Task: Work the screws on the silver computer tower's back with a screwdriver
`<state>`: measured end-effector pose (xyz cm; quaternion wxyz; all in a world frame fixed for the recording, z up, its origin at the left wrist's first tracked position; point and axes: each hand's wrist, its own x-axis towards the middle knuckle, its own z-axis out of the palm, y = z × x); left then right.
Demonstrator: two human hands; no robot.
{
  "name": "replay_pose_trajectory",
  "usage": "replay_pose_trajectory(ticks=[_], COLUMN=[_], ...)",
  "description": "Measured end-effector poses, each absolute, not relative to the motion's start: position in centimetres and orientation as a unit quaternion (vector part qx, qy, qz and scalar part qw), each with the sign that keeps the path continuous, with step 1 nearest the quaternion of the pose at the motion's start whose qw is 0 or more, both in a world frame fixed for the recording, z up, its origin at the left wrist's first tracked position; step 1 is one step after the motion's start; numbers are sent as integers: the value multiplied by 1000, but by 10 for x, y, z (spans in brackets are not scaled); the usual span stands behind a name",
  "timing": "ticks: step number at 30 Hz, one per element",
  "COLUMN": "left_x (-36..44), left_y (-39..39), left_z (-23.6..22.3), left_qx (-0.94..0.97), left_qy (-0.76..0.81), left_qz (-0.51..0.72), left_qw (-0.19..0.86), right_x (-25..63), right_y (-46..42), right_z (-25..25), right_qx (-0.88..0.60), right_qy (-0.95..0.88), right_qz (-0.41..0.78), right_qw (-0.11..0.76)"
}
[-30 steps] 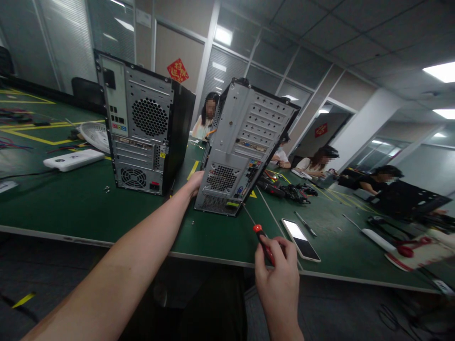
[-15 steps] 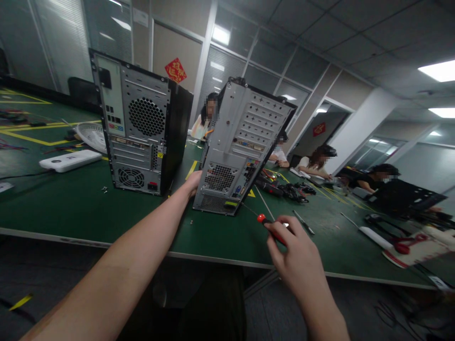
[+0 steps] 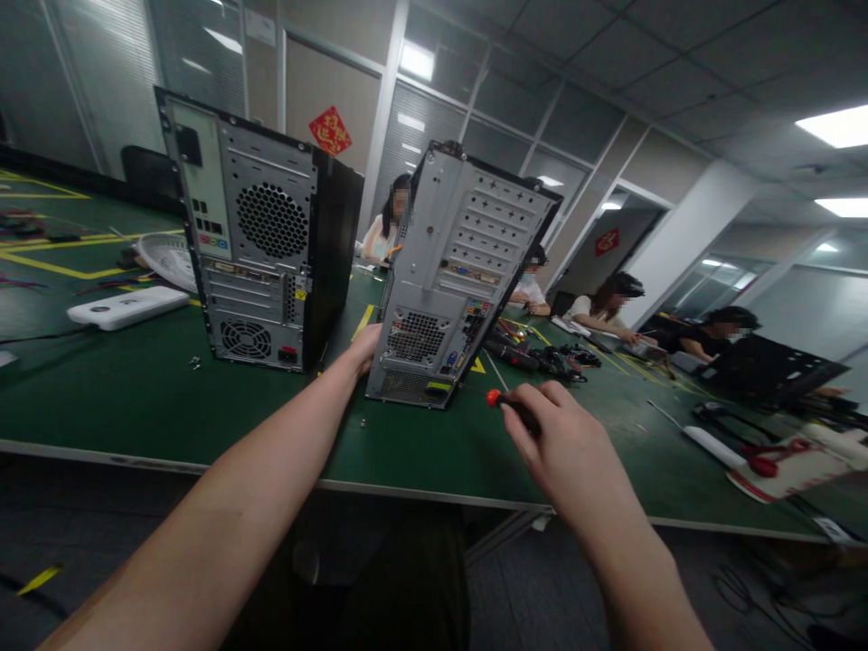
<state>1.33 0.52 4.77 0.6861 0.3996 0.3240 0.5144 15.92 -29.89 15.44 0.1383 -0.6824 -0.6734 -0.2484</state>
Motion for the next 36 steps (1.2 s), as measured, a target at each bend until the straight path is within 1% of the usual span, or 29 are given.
replay_pose_trajectory(ticks=[3,5,7,11,18,24,30,32,36], left_x=[14,14,13,13,15,14,12,11,12], left_y=[8,8,7,6,7,7,2,1,1], left_z=[46,46,46,47,48,48,51,52,51], left_qx=[405,408,408,408,397,402,397,399,399], left_qy=[324,323,322,329,341,334,339,333,329], left_qz=[512,514,516,515,518,513,514,516,515], left_qw=[685,682,681,679,676,681,680,681,684], right_x=[150,146,144,147,144,141,141,142,147], right_y=[-303,-307,-313,-320,-317,-320,-314,-315,-318], right_z=[130,117,110,106,93,95,94,94,98], right_qx=[-716,-718,-709,-697,-736,-693,-737,-734,-686], right_qy=[-600,-588,-605,-631,-557,-626,-534,-545,-634], right_qz=[-277,-267,-232,-188,-198,-159,-204,-196,-165], right_qw=[226,260,280,283,330,321,361,355,316])
